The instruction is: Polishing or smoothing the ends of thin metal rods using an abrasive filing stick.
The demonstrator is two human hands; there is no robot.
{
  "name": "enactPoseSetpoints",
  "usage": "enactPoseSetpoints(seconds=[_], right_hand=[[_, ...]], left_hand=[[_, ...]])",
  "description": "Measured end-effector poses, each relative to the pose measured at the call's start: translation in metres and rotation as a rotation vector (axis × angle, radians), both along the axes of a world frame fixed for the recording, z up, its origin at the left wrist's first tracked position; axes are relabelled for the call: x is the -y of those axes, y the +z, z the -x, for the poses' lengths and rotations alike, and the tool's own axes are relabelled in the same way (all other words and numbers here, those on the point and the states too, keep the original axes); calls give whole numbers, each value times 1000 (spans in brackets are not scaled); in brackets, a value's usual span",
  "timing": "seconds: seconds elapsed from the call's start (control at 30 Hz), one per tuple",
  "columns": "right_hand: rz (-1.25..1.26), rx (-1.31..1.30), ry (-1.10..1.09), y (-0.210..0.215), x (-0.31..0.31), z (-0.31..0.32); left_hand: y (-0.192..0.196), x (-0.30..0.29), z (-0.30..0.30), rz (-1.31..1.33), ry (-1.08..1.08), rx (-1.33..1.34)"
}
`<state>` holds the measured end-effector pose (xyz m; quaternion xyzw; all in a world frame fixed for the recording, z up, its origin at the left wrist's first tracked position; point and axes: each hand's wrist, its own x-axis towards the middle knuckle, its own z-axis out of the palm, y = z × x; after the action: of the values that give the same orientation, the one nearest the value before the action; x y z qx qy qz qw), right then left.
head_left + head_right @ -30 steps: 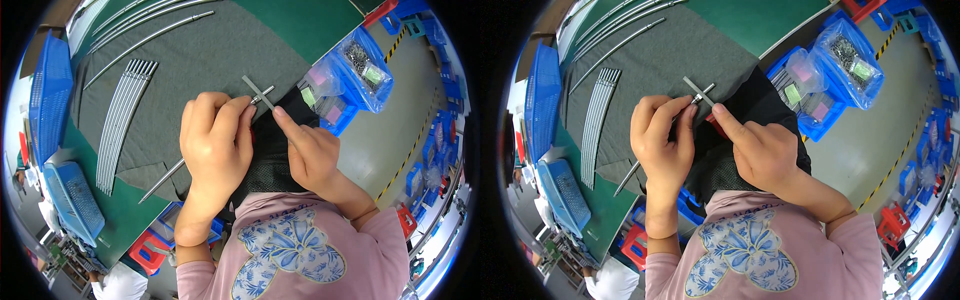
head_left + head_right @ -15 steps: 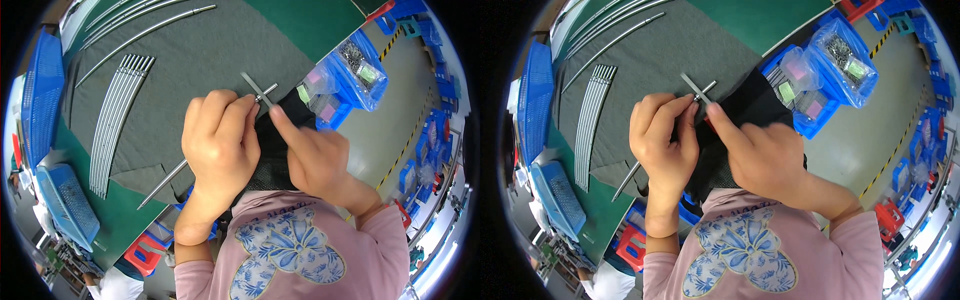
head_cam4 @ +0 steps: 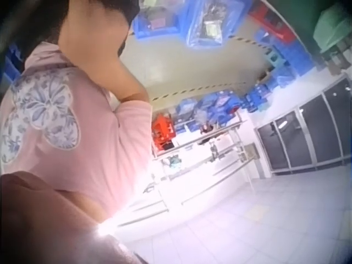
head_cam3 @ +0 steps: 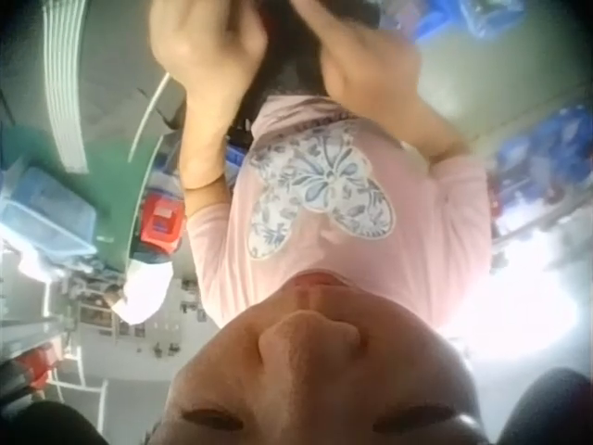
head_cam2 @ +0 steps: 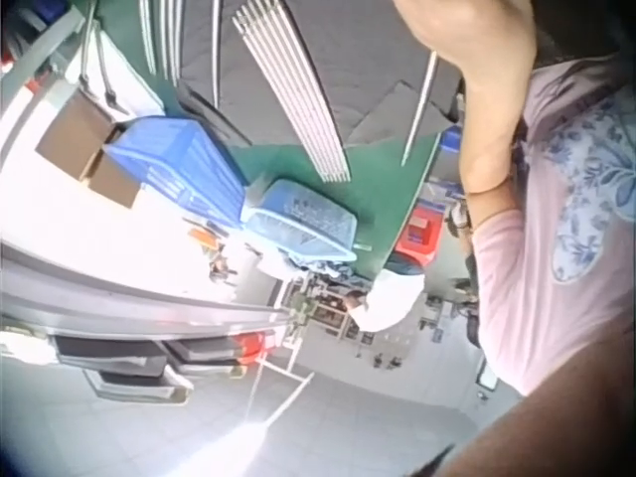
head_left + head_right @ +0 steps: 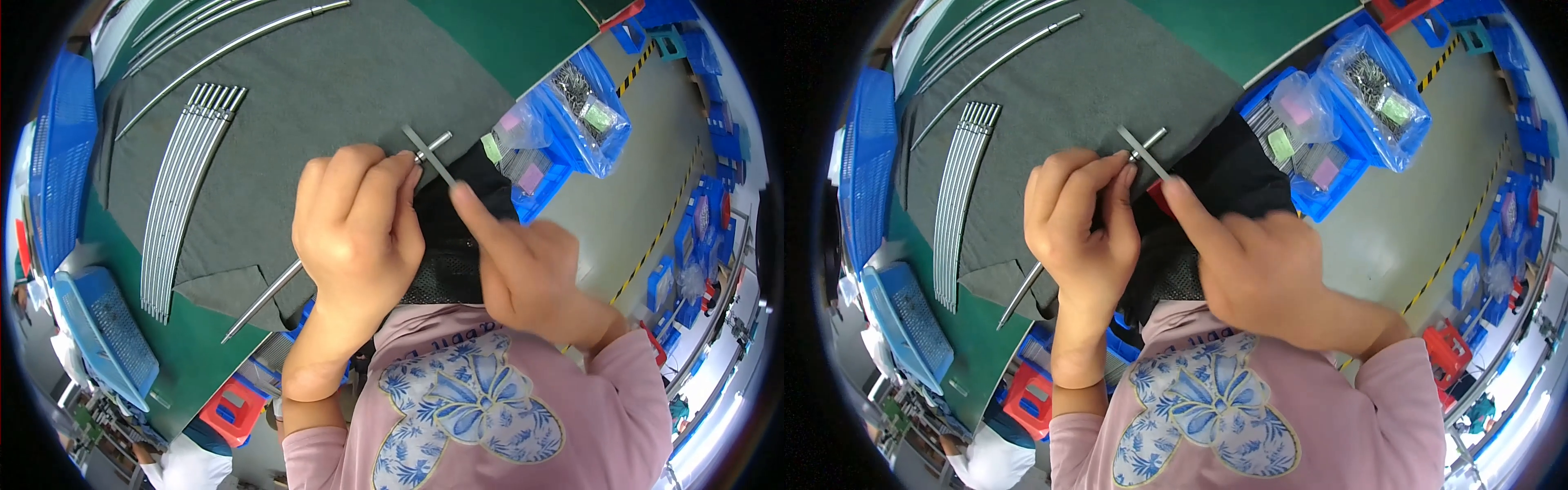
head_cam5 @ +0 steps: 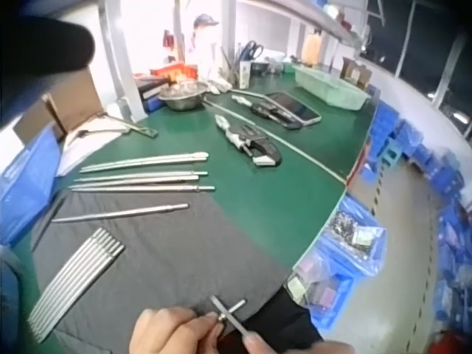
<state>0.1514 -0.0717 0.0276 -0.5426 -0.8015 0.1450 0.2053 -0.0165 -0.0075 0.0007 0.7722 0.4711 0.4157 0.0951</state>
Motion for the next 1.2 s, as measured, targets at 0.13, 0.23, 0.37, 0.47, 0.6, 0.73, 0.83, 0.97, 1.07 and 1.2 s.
enactPoseSetpoints(seconds=[0.13,0.23,0.37,0.47,0.6,0.73,0.83,0.97,1.07,1.2], right_hand=[[-78,-28,9,-9,-13,4],[-258,-87,-37,-35,-13,12],[-362,-126,-89,-54,-6,13],[-511,-209,-80,-62,-29,21],[-409,-201,-101,-75,-4,15],[-330,-160,-60,-46,-26,16],[-216,-118,-29,-30,-23,11],[-89,-72,34,-12,-9,-7],[-75,-18,48,-3,-25,0],[-102,-20,44,-6,-14,-2]], left_hand=[[2,-2,-2,-22,-19,-6],[3,-2,0,-16,-21,-14],[3,-1,0,1,-29,-27],[4,-3,2,-13,-21,-48],[2,-2,1,-15,-22,-26],[3,-1,1,-6,-29,-43],[4,0,1,-18,-31,-29],[2,-2,0,-12,-15,-21],[0,-1,-2,-32,-21,-21],[0,-1,-1,-36,-8,-16]])
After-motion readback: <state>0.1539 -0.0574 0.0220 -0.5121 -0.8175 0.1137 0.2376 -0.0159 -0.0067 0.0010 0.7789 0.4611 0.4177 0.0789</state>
